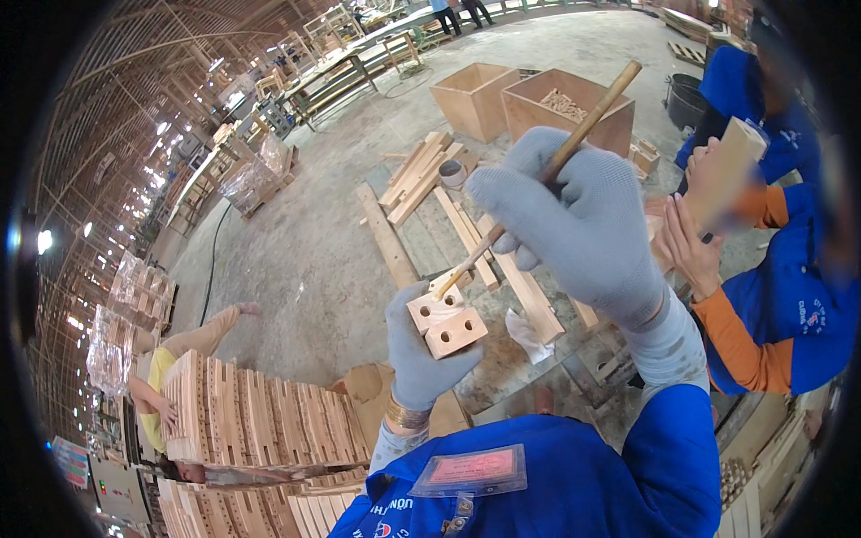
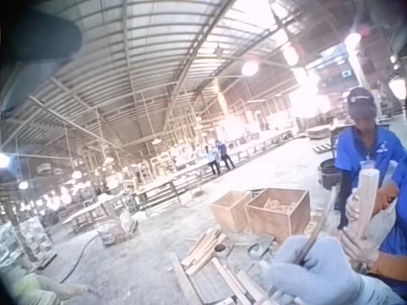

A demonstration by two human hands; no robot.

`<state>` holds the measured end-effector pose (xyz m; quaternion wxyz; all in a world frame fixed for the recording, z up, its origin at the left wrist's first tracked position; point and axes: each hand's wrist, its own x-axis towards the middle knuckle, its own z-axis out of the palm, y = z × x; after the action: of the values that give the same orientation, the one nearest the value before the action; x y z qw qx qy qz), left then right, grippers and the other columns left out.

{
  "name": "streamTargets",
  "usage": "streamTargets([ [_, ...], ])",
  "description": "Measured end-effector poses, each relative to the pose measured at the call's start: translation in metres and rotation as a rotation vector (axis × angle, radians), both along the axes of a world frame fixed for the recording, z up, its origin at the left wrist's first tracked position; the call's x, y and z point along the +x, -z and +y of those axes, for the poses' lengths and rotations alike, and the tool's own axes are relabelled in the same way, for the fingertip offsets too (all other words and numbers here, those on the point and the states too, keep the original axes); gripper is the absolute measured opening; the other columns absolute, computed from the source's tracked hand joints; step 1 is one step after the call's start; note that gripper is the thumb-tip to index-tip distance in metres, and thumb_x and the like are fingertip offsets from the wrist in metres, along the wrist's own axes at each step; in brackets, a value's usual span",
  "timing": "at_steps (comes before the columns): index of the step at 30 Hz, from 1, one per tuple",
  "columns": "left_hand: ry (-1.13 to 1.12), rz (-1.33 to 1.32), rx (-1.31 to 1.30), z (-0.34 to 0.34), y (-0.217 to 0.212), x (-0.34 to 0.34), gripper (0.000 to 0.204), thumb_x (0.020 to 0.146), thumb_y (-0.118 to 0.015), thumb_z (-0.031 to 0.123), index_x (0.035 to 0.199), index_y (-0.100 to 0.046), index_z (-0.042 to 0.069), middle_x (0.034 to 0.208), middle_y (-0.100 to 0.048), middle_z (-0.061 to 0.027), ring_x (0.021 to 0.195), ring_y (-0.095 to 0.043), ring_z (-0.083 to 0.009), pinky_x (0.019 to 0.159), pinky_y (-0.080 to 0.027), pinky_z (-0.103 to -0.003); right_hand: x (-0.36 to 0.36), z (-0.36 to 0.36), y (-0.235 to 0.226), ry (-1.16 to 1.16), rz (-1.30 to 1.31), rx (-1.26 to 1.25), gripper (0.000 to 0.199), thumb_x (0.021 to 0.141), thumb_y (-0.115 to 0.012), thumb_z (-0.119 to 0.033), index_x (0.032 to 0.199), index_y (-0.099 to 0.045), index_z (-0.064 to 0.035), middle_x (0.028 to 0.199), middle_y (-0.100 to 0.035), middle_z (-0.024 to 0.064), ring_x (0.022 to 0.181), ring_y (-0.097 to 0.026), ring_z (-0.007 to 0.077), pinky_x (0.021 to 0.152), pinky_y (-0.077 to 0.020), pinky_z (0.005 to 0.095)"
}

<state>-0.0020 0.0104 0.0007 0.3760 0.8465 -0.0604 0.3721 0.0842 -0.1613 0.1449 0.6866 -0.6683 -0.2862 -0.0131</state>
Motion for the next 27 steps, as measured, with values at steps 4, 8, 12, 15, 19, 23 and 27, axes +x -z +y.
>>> streamTargets([
  [4, -0.01, -0.028, -0.046, 0.0, 0.002, 0.002, 0.074, 0.049, -0.079, 0.015, 0.113, -0.043, 0.003, 0.102, -0.049, -0.0131, 0.093, -0.049, -0.0266, 0.08, -0.04, -0.036, -0.002, 0.009, 0.004, -0.063, -0.138, -0.084, 0.019, 0.08, -0.064, -0.02, 0.076, -0.061, -0.0021, 0.056, -0.054, 0.0004, 0.047, -0.052, 0.0046, 0.043, -0.0394, 0.0192],
  [8, -0.002, -0.028, -0.112, 0.0, 0.003, 0.001, 0.072, 0.048, -0.08, 0.019, 0.11, -0.047, 0.004, 0.1, -0.05, -0.0135, 0.092, -0.048, -0.0297, 0.081, -0.038, -0.038, 0.003, 0.017, 0.008, -0.104, -0.578, -0.183, 0.011, 0.075, -0.063, -0.008, 0.07, -0.058, 0.0002, 0.06, -0.057, 0.0045, 0.049, -0.053, 0.0083, 0.045, -0.0394, 0.0221],
  [12, -0.014, -0.038, -0.072, 0.003, 0.002, 0.0, 0.072, 0.048, -0.081, 0.02, 0.11, -0.047, 0.004, 0.099, -0.05, -0.0136, 0.091, -0.048, -0.0296, 0.08, -0.038, -0.038, 0.002, 0.028, 0.009, -0.15, -0.71, -0.245, 0.009, 0.074, -0.065, -0.008, 0.071, -0.06, -0.0018, 0.059, -0.056, 0.0046, 0.049, -0.054, 0.0119, 0.045, -0.0395, 0.0241],
  [15, -0.011, -0.023, -0.08, 0.005, 0.002, 0.0, 0.072, 0.048, -0.081, 0.021, 0.11, -0.047, 0.004, 0.099, -0.05, -0.0136, 0.092, -0.048, -0.0299, 0.08, -0.038, -0.039, 0.001, 0.032, 0.009, -0.214, -0.633, -0.253, 0.006, 0.077, -0.063, -0.013, 0.08, -0.063, -0.008, 0.059, -0.054, 0.0019, 0.048, -0.055, 0.0136, 0.044, -0.0401, 0.0242],
  [19, -0.011, -0.014, -0.088, 0.008, 0.005, -0.002, 0.073, 0.049, -0.08, 0.021, 0.112, -0.047, 0.004, 0.1, -0.05, -0.0137, 0.093, -0.048, -0.0304, 0.082, -0.038, -0.039, 0.001, 0.032, 0.009, -0.167, -0.788, -0.244, 0.006, 0.078, -0.063, -0.014, 0.081, -0.064, -0.0085, 0.061, -0.054, 0.0024, 0.049, -0.055, 0.0137, 0.044, -0.0402, 0.024],
  [23, -0.021, -0.044, -0.062, 0.007, 0.002, -0.002, 0.073, 0.049, -0.079, 0.02, 0.113, -0.046, 0.004, 0.101, -0.05, -0.0141, 0.094, -0.048, -0.0305, 0.082, -0.039, -0.039, -0.005, 0.027, 0.003, -0.122, -0.726, -0.186, 0.01, 0.075, -0.064, -0.008, 0.07, -0.058, -0.0013, 0.06, -0.057, 0.0049, 0.049, -0.054, 0.0115, 0.044, -0.0396, 0.0235],
  [27, -0.004, -0.03, 0.014, 0.009, -0.001, -0.003, 0.079, 0.052, -0.079, 0.01, 0.118, -0.036, -0.001, 0.105, -0.048, -0.013, 0.092, -0.054, -0.0209, 0.079, -0.046, -0.031, -0.015, 0.016, -0.01, -0.102, -0.17, -0.03, 0.012, 0.076, -0.061, -0.008, 0.069, -0.055, -0.0004, 0.061, -0.058, 0.0059, 0.049, -0.054, 0.0085, 0.042, -0.0393, 0.0206],
])
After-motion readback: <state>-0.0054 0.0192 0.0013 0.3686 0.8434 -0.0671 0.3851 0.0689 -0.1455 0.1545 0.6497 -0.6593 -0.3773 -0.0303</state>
